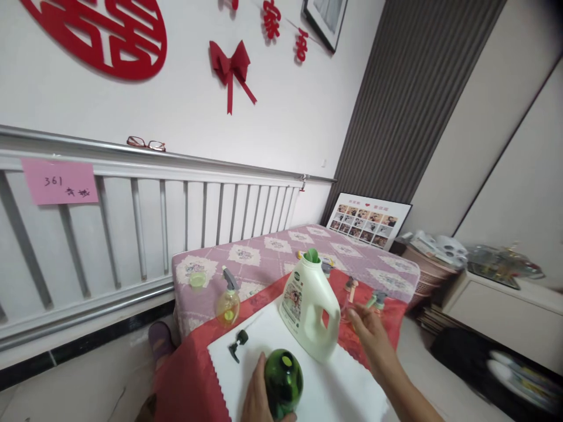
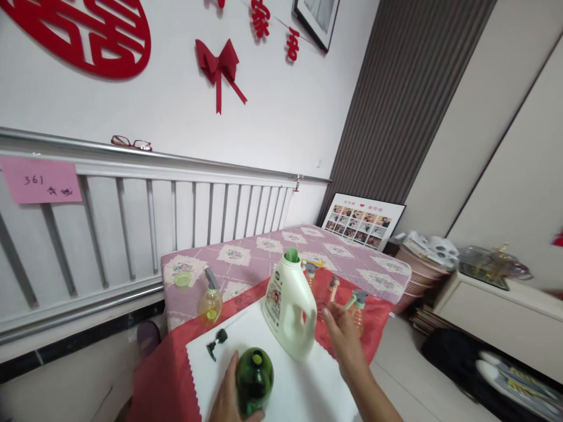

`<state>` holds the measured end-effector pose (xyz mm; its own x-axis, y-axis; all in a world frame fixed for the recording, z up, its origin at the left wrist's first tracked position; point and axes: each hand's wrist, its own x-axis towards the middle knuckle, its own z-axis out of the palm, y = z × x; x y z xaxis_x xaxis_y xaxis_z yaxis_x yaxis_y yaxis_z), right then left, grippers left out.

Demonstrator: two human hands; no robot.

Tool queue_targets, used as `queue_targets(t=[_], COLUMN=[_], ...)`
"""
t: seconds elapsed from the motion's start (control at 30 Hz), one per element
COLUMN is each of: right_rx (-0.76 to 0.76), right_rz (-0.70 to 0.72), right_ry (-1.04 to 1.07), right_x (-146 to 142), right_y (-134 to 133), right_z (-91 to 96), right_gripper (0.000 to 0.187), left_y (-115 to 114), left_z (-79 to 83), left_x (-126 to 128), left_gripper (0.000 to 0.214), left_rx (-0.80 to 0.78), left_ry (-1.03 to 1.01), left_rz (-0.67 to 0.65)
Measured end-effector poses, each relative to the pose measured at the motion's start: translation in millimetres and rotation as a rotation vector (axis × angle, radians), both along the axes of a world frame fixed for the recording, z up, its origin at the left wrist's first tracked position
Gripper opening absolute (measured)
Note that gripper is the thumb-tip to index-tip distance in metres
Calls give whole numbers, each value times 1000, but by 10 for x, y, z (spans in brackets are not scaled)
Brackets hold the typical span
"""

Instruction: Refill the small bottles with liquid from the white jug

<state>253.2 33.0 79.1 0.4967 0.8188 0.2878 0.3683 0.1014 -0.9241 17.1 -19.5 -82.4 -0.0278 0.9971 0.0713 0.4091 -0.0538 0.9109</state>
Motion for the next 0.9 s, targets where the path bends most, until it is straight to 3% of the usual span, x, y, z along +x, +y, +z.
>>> queue_targets(t=[0.2,0.33,0.47,0.67,0.9], right_rx=[-83,-78,-37,-45,-138], right_rz=[115,158,209,179,340], right_ry=[34,22,3,-103,-251], right_x=[-243,-288,-241,33,373], right_y=[161,246,183,-150,-567], right_z=[-250,-236,-175,140,681], right_gripper=[47,38,40,32,44], left_y=[17,-18,-80,-83,-38], left_z=[-130,-135,-50,-48,-164], left_x=[-39,-70,-82,-69,-53], left_gripper=[99,91,89,83,90], left_rx=[130,218,193,211,240], left_ry=[-91,-166,-196,-160,-118], left_rz=[118,175,170,192,189])
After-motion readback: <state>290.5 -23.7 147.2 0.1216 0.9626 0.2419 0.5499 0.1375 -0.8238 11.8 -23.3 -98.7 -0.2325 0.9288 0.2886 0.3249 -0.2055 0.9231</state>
